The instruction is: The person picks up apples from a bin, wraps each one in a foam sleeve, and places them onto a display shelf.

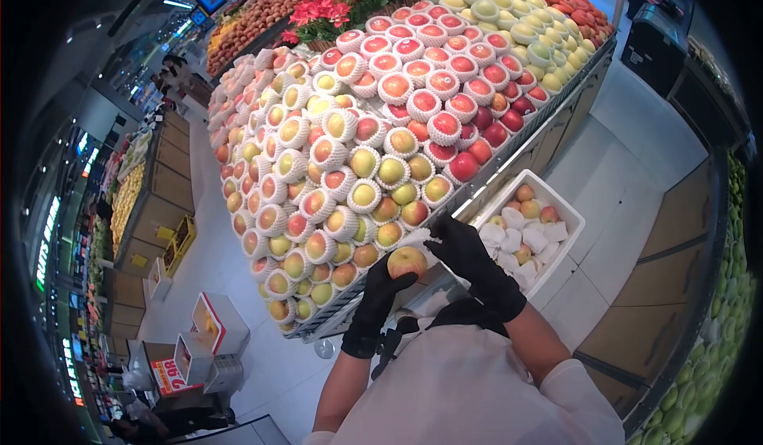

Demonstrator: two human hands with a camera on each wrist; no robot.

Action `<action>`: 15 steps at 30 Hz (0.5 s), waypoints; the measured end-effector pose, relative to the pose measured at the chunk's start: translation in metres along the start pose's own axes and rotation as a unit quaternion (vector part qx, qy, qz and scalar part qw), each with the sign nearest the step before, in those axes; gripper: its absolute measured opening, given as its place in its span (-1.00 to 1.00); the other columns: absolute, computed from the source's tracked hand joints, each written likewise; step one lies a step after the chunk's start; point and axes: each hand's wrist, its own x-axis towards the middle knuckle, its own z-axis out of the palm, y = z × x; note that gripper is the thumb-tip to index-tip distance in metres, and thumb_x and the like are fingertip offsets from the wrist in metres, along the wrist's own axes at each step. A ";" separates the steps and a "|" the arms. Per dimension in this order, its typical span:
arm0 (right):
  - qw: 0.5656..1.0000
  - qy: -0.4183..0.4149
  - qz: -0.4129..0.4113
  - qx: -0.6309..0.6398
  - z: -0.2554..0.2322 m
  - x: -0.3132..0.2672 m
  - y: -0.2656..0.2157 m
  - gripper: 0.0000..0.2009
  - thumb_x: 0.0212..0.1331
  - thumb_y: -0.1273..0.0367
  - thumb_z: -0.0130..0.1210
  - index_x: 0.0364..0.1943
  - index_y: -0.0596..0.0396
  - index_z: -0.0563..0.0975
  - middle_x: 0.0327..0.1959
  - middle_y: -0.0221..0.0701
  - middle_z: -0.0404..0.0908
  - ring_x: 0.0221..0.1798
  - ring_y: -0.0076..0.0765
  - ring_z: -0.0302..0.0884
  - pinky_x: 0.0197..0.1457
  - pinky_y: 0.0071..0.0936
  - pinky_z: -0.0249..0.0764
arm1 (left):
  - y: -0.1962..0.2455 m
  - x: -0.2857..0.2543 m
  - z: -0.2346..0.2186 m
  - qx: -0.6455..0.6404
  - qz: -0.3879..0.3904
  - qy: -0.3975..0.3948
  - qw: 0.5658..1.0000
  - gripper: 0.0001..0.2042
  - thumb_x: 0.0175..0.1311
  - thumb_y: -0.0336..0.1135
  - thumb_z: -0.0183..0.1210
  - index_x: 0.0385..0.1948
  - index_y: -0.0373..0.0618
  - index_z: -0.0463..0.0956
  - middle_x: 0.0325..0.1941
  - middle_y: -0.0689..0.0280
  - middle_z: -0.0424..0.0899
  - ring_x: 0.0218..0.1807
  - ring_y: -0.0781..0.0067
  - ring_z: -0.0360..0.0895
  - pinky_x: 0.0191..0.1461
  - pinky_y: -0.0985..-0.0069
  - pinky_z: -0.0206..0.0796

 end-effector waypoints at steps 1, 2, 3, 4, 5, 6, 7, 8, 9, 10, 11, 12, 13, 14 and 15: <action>1.000 -0.021 -0.007 -0.011 -0.002 0.000 0.003 -0.83 0.05 0.42 0.27 -0.33 0.12 0.51 -0.35 -0.23 0.62 -0.23 -0.03 0.63 -0.15 -0.29 0.53 | 0.001 0.000 0.000 0.003 0.002 0.009 1.000 -0.48 0.08 -0.31 0.39 0.10 -0.26 0.47 0.04 0.25 0.60 0.09 0.43 0.53 0.19 0.44 0.37; 0.999 -0.011 -0.043 0.010 -0.002 -0.001 0.007 -0.86 0.05 0.44 0.24 -0.31 0.11 0.53 -0.35 -0.23 0.62 -0.22 -0.04 0.63 -0.15 -0.29 0.53 | 0.002 0.000 -0.001 0.006 0.003 0.018 1.000 -0.50 0.09 -0.31 0.38 0.09 -0.27 0.48 0.02 0.26 0.62 0.06 0.44 0.54 0.17 0.45 0.38; 0.996 -0.001 -0.080 0.030 0.001 -0.001 0.013 -0.87 0.06 0.46 0.22 -0.30 0.09 0.55 -0.35 -0.23 0.62 -0.22 -0.04 0.63 -0.15 -0.28 0.54 | 0.004 0.000 -0.001 0.009 0.006 0.027 1.000 -0.52 0.10 -0.31 0.37 0.08 -0.27 0.49 0.00 0.27 0.63 0.04 0.46 0.55 0.15 0.46 0.39; 0.992 0.010 -0.117 0.050 0.003 -0.002 0.019 -0.87 0.06 0.47 0.19 -0.28 0.08 0.58 -0.34 -0.24 0.62 -0.22 -0.04 0.62 -0.14 -0.28 0.54 | 0.006 0.001 -0.001 0.014 0.005 0.038 0.999 -0.52 0.10 -0.31 0.37 0.07 -0.27 0.49 -0.01 0.27 0.63 0.03 0.46 0.56 0.14 0.46 0.39; 0.987 0.020 -0.156 -0.012 0.007 -0.003 0.025 -0.85 0.05 0.49 0.16 -0.25 0.05 0.60 -0.34 -0.24 0.62 -0.21 -0.05 0.62 -0.14 -0.26 0.54 | 0.007 0.000 -0.001 0.018 0.004 0.048 0.999 -0.53 0.10 -0.31 0.37 0.06 -0.27 0.50 -0.02 0.28 0.64 0.02 0.47 0.56 0.13 0.47 0.40; 0.978 0.030 -0.194 -0.073 0.010 -0.004 0.028 -0.81 0.05 0.50 0.13 -0.23 0.02 0.62 -0.33 -0.23 0.62 -0.21 -0.05 0.62 -0.13 -0.25 0.54 | 0.007 0.000 0.000 0.023 0.002 0.058 0.998 -0.54 0.10 -0.31 0.37 0.05 -0.28 0.50 -0.03 0.28 0.64 0.01 0.48 0.56 0.13 0.47 0.40; 0.963 0.040 -0.230 -0.134 0.013 -0.007 0.031 -0.77 0.04 0.51 0.11 -0.20 -0.01 0.64 -0.32 -0.23 0.62 -0.20 -0.06 0.62 -0.13 -0.24 0.55 | 0.007 0.000 0.000 0.016 0.000 0.058 0.998 -0.54 0.10 -0.31 0.38 0.04 -0.28 0.51 -0.04 0.28 0.65 -0.01 0.48 0.57 0.12 0.47 0.41; 0.971 0.009 -0.183 -0.155 0.015 -0.010 0.033 -0.74 0.03 0.52 0.09 -0.18 -0.05 0.65 -0.30 -0.23 0.63 -0.20 -0.06 0.62 -0.12 -0.22 0.55 | 0.007 0.001 0.000 0.010 -0.001 0.059 0.998 -0.54 0.10 -0.31 0.38 0.04 -0.28 0.52 -0.04 0.28 0.65 -0.02 0.48 0.57 0.11 0.46 0.41; 0.975 -0.021 -0.136 -0.175 0.017 -0.014 0.031 -0.71 0.02 0.52 0.08 -0.16 -0.08 0.66 -0.29 -0.23 0.63 -0.20 -0.05 0.62 -0.11 -0.21 0.55 | 0.007 0.001 0.000 0.003 -0.002 0.060 0.998 -0.54 0.10 -0.31 0.39 0.03 -0.28 0.52 -0.05 0.28 0.65 -0.03 0.48 0.58 0.10 0.46 0.42; 0.976 -0.052 -0.088 -0.194 0.018 -0.015 0.029 -0.67 0.01 0.52 0.07 -0.14 -0.12 0.67 -0.28 -0.23 0.63 -0.19 -0.05 0.62 -0.10 -0.19 0.55 | 0.006 0.001 0.000 0.027 0.003 0.055 0.998 -0.54 0.09 -0.30 0.40 0.02 -0.28 0.53 -0.06 0.28 0.66 -0.04 0.47 0.58 0.09 0.46 0.42; 0.979 -0.045 -0.078 -0.181 0.018 -0.013 0.027 -0.68 0.01 0.53 0.07 -0.14 -0.09 0.66 -0.28 -0.22 0.63 -0.20 -0.05 0.62 -0.11 -0.18 0.55 | 0.006 0.001 -0.001 0.051 0.010 0.050 0.997 -0.54 0.08 -0.29 0.40 0.01 -0.28 0.53 -0.07 0.27 0.66 -0.05 0.47 0.59 0.08 0.45 0.43; 0.983 -0.040 -0.067 -0.167 0.017 -0.012 0.023 -0.69 0.01 0.53 0.06 -0.15 -0.06 0.66 -0.28 -0.21 0.63 -0.20 -0.04 0.61 -0.11 -0.18 0.55 | 0.005 0.002 0.000 0.075 0.016 0.045 0.996 -0.54 0.08 -0.28 0.41 0.00 -0.27 0.54 -0.08 0.27 0.67 -0.06 0.46 0.59 0.07 0.44 0.43; 0.986 -0.035 -0.055 -0.153 0.017 -0.011 0.018 -0.70 0.01 0.53 0.06 -0.16 -0.04 0.65 -0.28 -0.21 0.63 -0.20 -0.04 0.61 -0.11 -0.17 0.54 | 0.002 0.003 0.000 0.100 0.024 0.055 0.993 -0.55 0.07 -0.27 0.42 -0.01 -0.27 0.54 -0.09 0.26 0.67 -0.07 0.45 0.60 0.06 0.44 0.44; 0.986 -0.034 -0.061 -0.148 0.016 -0.012 0.013 -0.71 0.01 0.53 0.06 -0.16 -0.01 0.64 -0.29 -0.20 0.62 -0.20 -0.03 0.61 -0.11 -0.16 0.54 | -0.001 0.005 0.001 0.125 0.033 0.065 0.990 -0.55 0.07 -0.26 0.42 -0.02 -0.27 0.55 -0.10 0.25 0.68 -0.07 0.44 0.60 0.05 0.44 0.44; 0.987 -0.034 -0.066 -0.144 0.014 -0.012 0.006 -0.72 0.01 0.52 0.06 -0.17 0.02 0.64 -0.30 -0.19 0.62 -0.20 -0.02 0.61 -0.11 -0.16 0.54 | -0.002 0.007 0.003 0.149 0.041 0.075 0.985 -0.55 0.06 -0.25 0.43 -0.03 -0.27 0.55 -0.10 0.24 0.68 -0.08 0.43 0.61 0.05 0.44 0.45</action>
